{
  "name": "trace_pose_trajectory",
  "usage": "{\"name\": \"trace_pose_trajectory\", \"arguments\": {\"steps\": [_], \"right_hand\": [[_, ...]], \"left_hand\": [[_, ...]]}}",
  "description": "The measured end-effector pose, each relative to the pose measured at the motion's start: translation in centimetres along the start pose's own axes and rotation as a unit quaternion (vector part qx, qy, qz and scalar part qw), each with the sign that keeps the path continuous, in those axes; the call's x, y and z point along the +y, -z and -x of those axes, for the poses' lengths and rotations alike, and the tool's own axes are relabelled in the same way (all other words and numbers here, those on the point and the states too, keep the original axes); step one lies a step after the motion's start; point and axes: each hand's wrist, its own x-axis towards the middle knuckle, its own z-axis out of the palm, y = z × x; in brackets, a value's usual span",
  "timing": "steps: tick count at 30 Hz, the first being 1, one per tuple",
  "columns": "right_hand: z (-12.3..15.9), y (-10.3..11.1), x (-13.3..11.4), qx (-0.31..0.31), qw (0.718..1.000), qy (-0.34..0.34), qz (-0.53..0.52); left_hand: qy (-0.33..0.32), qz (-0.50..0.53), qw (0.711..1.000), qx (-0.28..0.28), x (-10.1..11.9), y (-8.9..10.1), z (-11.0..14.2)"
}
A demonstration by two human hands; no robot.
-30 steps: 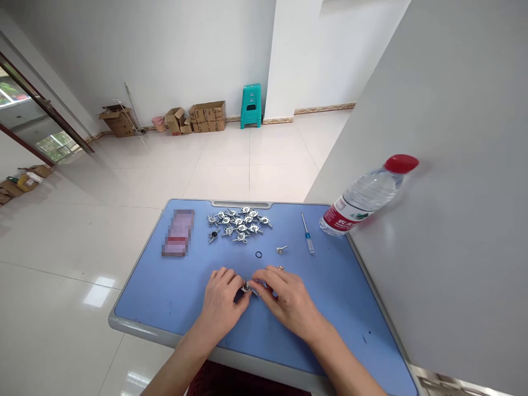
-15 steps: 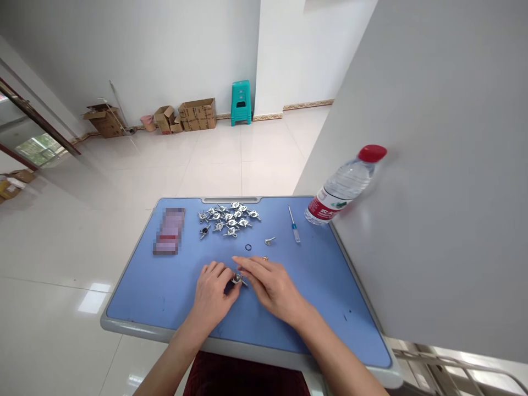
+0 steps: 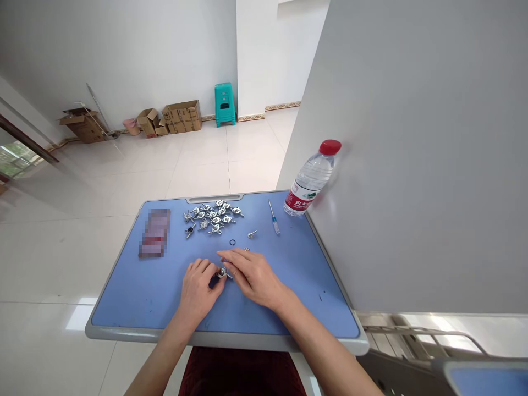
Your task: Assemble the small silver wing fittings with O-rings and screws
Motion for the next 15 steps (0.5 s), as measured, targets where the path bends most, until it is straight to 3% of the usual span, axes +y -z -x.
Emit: {"name": "trace_pose_trajectory", "arguments": {"steps": [7, 12, 15], "right_hand": [[0.38, -0.79, 0.76, 0.065, 0.994, 0.0, 0.091], [0.18, -0.08, 0.27, -0.021, 0.999, 0.008, 0.035], [0.19, -0.05, 0.27, -0.021, 1.0, 0.004, 0.008]], "left_hand": [[-0.008, -0.015, 1.0, 0.004, 0.08, -0.04, 0.02], [-0.011, -0.015, 1.0, 0.01, 0.03, -0.08, 0.08], [-0.008, -0.009, 1.0, 0.006, 0.03, -0.07, 0.08]]}}
